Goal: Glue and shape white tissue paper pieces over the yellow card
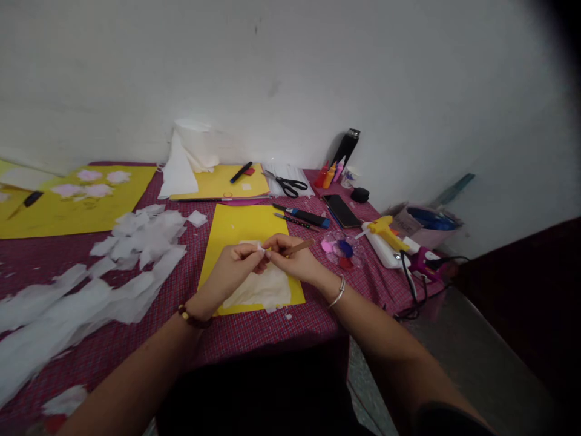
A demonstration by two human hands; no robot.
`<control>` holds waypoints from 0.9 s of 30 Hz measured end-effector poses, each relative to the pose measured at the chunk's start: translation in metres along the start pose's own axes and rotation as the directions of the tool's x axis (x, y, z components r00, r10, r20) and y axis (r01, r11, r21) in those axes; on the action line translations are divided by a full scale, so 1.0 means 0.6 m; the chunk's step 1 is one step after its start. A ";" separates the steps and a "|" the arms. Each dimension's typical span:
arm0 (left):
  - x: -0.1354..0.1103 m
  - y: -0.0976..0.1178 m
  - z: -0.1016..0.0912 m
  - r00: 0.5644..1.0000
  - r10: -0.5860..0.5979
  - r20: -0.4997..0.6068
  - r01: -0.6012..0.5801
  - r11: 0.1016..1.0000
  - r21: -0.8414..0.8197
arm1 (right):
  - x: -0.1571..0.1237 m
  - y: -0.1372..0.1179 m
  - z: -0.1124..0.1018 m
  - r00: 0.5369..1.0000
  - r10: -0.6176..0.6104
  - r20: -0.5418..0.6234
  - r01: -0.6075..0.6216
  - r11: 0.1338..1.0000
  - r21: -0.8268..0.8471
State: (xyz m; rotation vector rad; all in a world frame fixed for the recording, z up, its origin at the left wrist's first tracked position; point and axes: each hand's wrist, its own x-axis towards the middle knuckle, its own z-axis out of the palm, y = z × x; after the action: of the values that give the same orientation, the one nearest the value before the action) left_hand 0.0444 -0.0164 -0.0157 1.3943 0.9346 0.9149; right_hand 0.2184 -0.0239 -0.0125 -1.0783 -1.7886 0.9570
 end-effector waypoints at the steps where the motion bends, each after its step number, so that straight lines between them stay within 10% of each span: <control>1: 0.000 0.001 0.001 1.000 -0.001 -0.004 0.001 1.000 0.000 | 0.001 0.001 -0.001 1.000 -0.004 -0.003 0.004 1.000 -0.012; 9: -0.003 0.004 0.007 0.998 -0.035 -0.050 0.029 0.994 -0.109 | -0.007 -0.008 -0.014 0.943 -0.163 -0.289 0.208 0.969 0.131; 17: -0.005 0.007 0.009 0.998 -0.017 -0.068 0.008 0.990 -0.138 | -0.023 -0.021 -0.008 0.934 -0.283 -0.219 0.316 0.939 0.135; 27: -0.010 0.007 0.009 0.940 0.342 -0.015 -0.298 0.838 0.458 | -0.008 -0.017 -0.009 0.967 -0.247 -0.056 0.235 0.957 -0.168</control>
State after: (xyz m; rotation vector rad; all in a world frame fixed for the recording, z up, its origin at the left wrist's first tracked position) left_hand 0.0473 -0.0238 -0.0115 1.9647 1.0477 1.0647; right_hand 0.2217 -0.0308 -0.0025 -0.9524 -1.9068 0.6260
